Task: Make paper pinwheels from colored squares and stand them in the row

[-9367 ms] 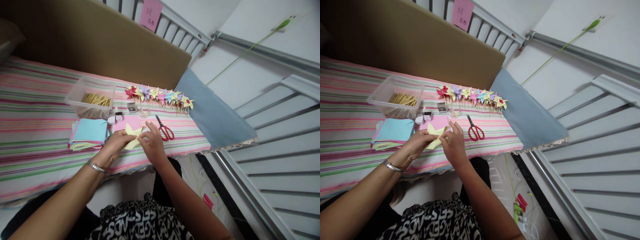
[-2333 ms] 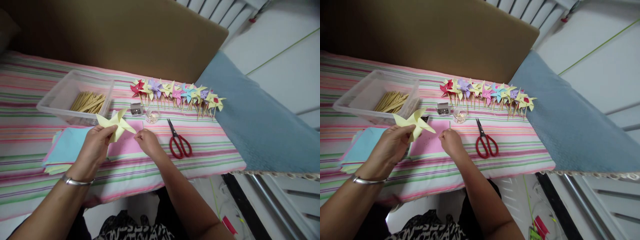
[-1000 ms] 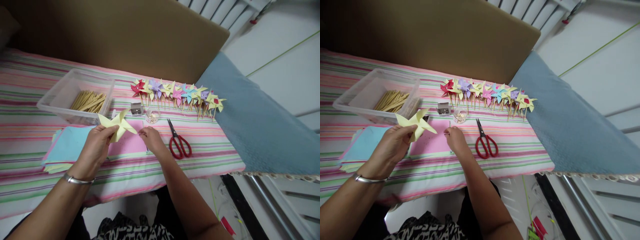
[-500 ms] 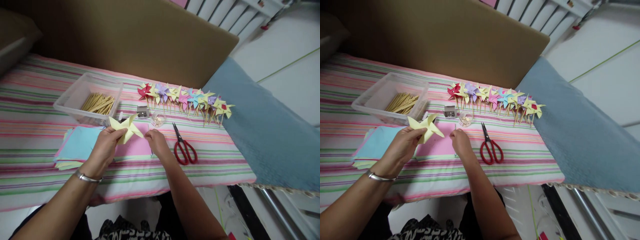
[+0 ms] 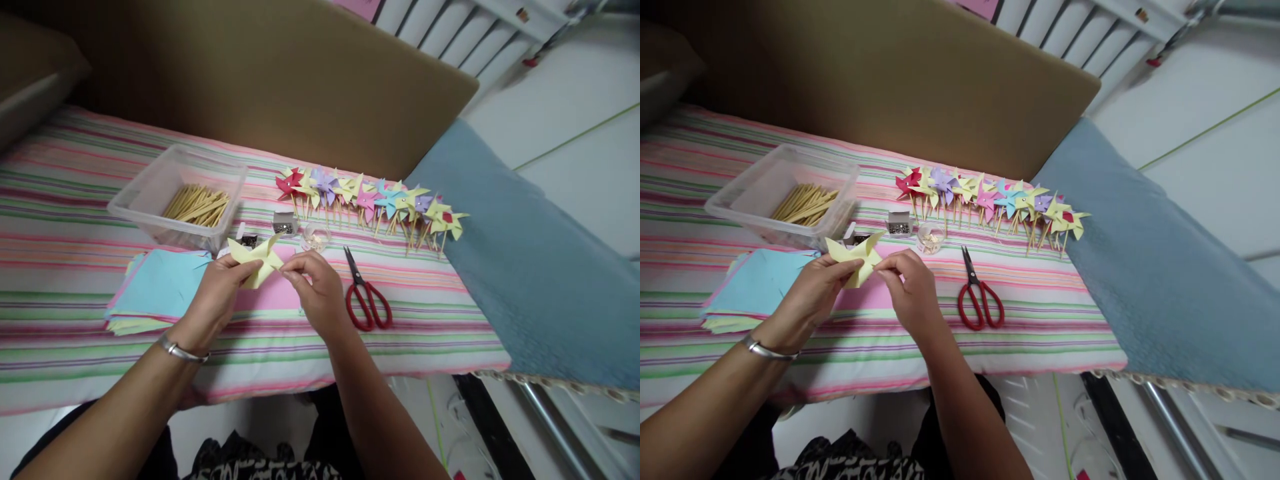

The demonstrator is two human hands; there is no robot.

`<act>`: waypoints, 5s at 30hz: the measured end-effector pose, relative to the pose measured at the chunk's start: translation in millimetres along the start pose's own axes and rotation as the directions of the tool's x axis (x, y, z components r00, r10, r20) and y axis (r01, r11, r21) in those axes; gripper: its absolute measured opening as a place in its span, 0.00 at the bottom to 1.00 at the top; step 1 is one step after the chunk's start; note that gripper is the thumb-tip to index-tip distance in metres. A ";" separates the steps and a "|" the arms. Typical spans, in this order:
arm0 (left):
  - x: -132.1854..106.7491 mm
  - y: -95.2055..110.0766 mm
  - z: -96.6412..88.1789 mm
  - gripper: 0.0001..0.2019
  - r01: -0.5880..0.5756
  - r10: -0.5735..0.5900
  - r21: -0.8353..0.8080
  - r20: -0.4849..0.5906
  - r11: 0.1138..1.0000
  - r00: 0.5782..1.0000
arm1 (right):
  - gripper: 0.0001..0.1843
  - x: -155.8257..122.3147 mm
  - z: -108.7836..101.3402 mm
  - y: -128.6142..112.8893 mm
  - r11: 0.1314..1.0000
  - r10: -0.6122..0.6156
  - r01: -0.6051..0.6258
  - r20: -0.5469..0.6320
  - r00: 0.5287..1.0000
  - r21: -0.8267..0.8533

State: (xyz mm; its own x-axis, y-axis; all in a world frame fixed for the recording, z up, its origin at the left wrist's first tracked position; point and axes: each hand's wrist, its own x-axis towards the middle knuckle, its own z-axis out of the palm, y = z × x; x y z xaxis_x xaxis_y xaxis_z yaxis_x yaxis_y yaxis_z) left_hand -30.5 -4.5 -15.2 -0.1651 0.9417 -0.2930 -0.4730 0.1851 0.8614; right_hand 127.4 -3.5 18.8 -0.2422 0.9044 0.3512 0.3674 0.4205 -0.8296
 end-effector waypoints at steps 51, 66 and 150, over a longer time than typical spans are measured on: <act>-7.0 -8.5 4.9 0.08 0.001 -0.008 0.043 0.165 0.999 0.986 | 0.03 -2.6 14.0 19.0 0.935 0.292 -0.296 0.047 0.955 0.198; -11.7 -10.3 10.8 0.12 0.023 -0.027 0.050 0.088 0.999 0.996 | 0.04 -4.0 17.6 19.5 0.874 0.393 -0.390 0.051 0.918 0.290; -7.6 -19.2 11.8 0.11 0.063 -0.063 -0.023 0.022 0.998 0.998 | 0.04 -2.8 30.4 31.2 0.858 0.418 -0.381 -0.036 0.908 0.345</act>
State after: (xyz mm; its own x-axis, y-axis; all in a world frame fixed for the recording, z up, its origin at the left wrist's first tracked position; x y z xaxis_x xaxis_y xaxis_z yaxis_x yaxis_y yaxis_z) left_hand -9.9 -11.9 -24.6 -0.1160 0.9343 -0.3371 -0.5023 0.2376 0.8314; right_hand 112.3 4.8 -21.3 -0.0344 0.9993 -0.0125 0.0975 -0.0091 -0.9952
